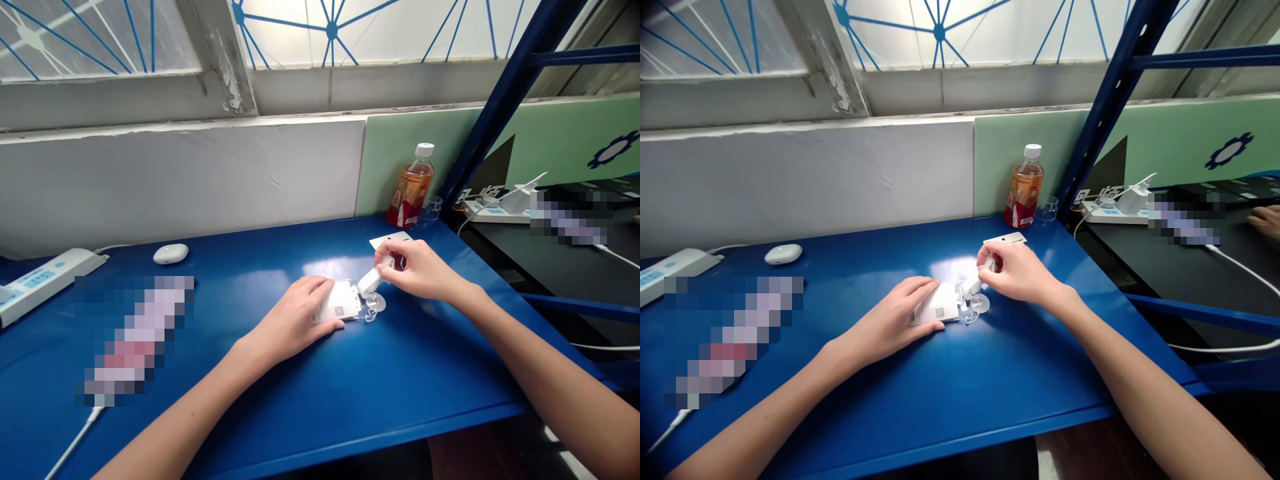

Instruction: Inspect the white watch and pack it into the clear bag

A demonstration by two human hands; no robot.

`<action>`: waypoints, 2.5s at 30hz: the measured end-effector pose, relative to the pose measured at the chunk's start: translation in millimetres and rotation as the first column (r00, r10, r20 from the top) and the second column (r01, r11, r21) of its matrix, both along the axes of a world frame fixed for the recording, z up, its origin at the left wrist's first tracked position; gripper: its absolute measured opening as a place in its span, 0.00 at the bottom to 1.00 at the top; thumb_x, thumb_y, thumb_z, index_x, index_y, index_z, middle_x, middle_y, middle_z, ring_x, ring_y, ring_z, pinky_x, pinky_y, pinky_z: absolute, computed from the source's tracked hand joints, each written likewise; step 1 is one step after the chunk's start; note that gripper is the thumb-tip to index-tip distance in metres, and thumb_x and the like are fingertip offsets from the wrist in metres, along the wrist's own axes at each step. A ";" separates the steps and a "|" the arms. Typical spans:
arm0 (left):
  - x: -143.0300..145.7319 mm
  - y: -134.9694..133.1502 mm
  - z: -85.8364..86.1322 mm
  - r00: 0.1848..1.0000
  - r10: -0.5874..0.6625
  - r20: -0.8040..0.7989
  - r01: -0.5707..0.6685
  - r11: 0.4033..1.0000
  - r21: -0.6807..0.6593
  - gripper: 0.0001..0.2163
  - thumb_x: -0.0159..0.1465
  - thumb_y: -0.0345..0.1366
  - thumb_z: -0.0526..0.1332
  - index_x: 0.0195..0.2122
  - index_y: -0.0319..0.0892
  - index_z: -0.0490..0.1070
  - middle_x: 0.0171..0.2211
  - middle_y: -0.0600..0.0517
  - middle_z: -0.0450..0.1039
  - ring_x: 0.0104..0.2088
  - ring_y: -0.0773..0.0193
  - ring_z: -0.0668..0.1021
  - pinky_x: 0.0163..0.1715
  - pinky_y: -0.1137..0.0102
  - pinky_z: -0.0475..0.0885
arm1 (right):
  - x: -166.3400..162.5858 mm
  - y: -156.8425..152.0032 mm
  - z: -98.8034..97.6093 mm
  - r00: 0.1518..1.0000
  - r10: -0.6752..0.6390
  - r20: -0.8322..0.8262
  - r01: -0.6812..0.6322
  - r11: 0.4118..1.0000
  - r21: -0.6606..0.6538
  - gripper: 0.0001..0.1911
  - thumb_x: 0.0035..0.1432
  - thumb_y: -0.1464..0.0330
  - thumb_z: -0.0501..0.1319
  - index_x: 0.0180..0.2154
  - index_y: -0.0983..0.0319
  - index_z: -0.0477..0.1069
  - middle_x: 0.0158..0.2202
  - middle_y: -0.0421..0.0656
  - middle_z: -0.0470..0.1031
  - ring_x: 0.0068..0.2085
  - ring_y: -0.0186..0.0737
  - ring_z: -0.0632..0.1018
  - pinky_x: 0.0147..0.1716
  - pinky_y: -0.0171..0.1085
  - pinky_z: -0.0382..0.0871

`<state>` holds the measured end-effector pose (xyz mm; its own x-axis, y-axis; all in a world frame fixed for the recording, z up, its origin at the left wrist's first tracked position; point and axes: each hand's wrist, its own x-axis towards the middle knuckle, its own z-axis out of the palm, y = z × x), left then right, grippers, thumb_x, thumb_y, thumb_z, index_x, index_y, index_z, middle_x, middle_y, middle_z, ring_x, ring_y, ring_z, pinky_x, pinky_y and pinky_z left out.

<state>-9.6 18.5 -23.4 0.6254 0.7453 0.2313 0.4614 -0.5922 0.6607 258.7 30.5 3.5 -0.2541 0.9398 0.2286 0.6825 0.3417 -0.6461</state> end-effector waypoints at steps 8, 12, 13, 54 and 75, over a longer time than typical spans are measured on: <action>-1.3 1.2 -1.8 0.999 0.047 -0.027 -0.043 0.992 0.122 0.23 0.65 0.45 0.64 0.59 0.45 0.69 0.57 0.41 0.71 0.58 0.43 0.70 0.61 0.48 0.58 | -2.3 2.7 -9.8 0.971 0.037 -0.236 -0.093 0.969 -0.231 0.04 0.54 0.66 0.63 0.33 0.60 0.73 0.26 0.39 0.73 0.25 0.36 0.71 0.24 0.36 0.61; -4.2 3.2 -2.3 0.993 0.068 -0.096 -0.049 0.980 0.192 0.22 0.67 0.44 0.61 0.61 0.44 0.66 0.57 0.40 0.70 0.58 0.44 0.70 0.60 0.47 0.59 | 1.3 3.8 -12.5 0.987 0.069 -0.145 -0.112 0.943 -0.315 0.11 0.57 0.59 0.63 0.35 0.59 0.72 0.22 0.37 0.70 0.24 0.36 0.69 0.23 0.35 0.58; -5.0 3.6 -2.7 0.992 0.067 -0.111 -0.043 0.978 0.205 0.22 0.68 0.43 0.61 0.61 0.43 0.66 0.57 0.40 0.70 0.58 0.44 0.70 0.60 0.47 0.60 | 2.8 3.8 -12.1 0.991 0.083 -0.100 -0.111 0.940 -0.322 0.12 0.58 0.57 0.62 0.35 0.59 0.71 0.22 0.37 0.70 0.23 0.36 0.69 0.23 0.35 0.57; -6.9 3.4 -7.9 0.964 0.030 -0.264 0.043 0.962 0.268 0.26 0.67 0.44 0.62 0.62 0.39 0.60 0.59 0.39 0.67 0.59 0.47 0.70 0.57 0.53 0.69 | -3.7 -4.7 -8.3 0.894 0.184 0.408 -0.227 0.972 0.059 0.12 0.61 0.62 0.64 0.46 0.57 0.77 0.34 0.41 0.81 0.33 0.40 0.78 0.31 0.36 0.63; -3.9 1.3 -8.4 0.963 0.035 -0.267 0.045 0.957 0.285 0.26 0.66 0.43 0.63 0.62 0.39 0.61 0.59 0.38 0.68 0.58 0.46 0.70 0.57 0.51 0.68 | -13.8 -11.6 -4.3 0.970 0.189 0.154 -0.182 0.981 -0.060 0.13 0.62 0.67 0.58 0.45 0.61 0.77 0.31 0.42 0.82 0.29 0.38 0.78 0.30 0.36 0.66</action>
